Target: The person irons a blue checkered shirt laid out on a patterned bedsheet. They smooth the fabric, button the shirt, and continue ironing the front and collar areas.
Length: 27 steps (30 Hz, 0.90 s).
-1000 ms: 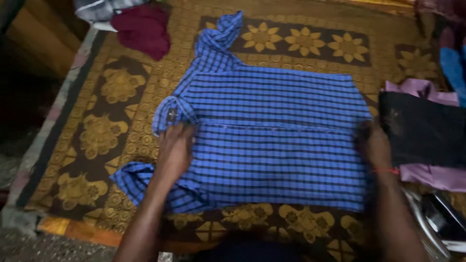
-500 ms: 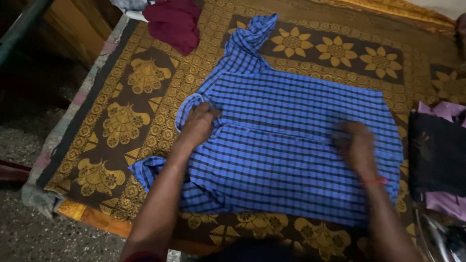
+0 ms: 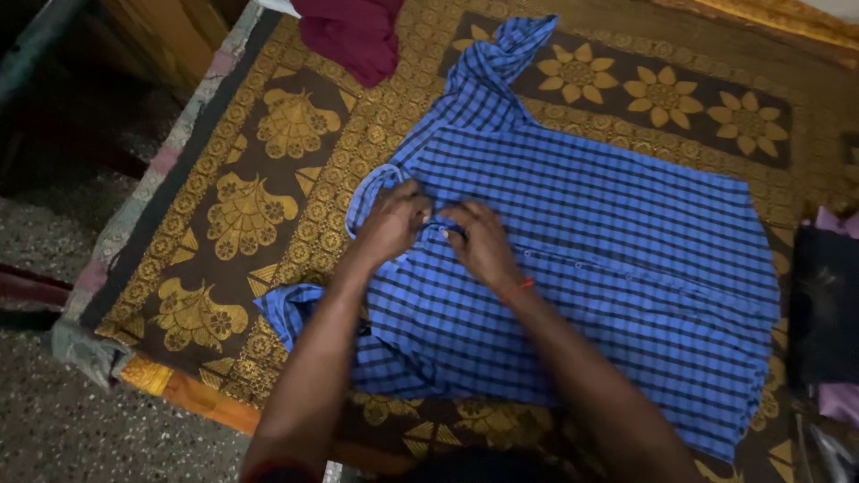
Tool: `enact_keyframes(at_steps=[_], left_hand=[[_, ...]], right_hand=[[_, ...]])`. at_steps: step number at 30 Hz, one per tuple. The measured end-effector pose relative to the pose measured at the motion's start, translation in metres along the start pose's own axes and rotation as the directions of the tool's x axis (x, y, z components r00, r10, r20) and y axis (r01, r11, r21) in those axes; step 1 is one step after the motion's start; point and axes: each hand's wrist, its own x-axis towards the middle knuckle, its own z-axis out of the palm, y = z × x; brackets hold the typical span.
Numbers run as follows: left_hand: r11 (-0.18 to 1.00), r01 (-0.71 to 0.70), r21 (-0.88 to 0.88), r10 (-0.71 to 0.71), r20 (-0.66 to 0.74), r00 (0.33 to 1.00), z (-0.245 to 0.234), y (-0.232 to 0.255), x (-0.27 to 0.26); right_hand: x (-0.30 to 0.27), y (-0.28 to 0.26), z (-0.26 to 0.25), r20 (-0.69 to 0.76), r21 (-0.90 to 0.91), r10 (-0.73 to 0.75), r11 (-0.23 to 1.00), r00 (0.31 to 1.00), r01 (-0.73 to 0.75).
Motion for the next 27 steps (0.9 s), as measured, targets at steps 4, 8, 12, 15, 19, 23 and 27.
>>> enact_keyframes(at_steps=[4,8,12,15,19,23,27], left_hand=[[0.992,0.105,-0.071,-0.110,-0.058,0.992,0.005,-0.002,0.000],[0.974,0.165,-0.154,-0.178,-0.074,0.981,0.009,-0.004,-0.001],[0.976,0.207,-0.071,-0.214,-0.096,0.972,0.008,0.005,-0.002],[0.914,0.405,-0.013,-0.405,-0.062,0.912,0.009,0.017,-0.005],[0.944,0.281,0.171,-0.273,-0.068,0.960,0.017,0.030,-0.014],[0.930,0.277,0.243,-0.274,-0.046,0.961,0.028,0.026,-0.017],[0.927,0.354,0.128,-0.356,-0.005,0.935,0.033,0.010,-0.019]], right_hand=[[0.007,0.002,0.011,0.007,0.048,0.091,0.995,0.996,-0.091],[0.012,0.008,0.024,0.017,0.166,0.183,0.969,0.983,-0.183],[0.012,0.030,0.046,-0.060,0.150,0.155,0.978,0.986,-0.144],[0.013,0.053,0.066,-0.133,0.462,0.174,0.882,0.976,-0.094],[0.014,0.081,0.070,0.080,0.546,0.307,0.782,0.948,-0.299],[0.018,0.085,0.059,0.133,0.540,0.365,0.753,0.922,-0.376],[0.025,0.069,0.051,0.168,0.616,0.434,0.655,0.885,-0.438]])
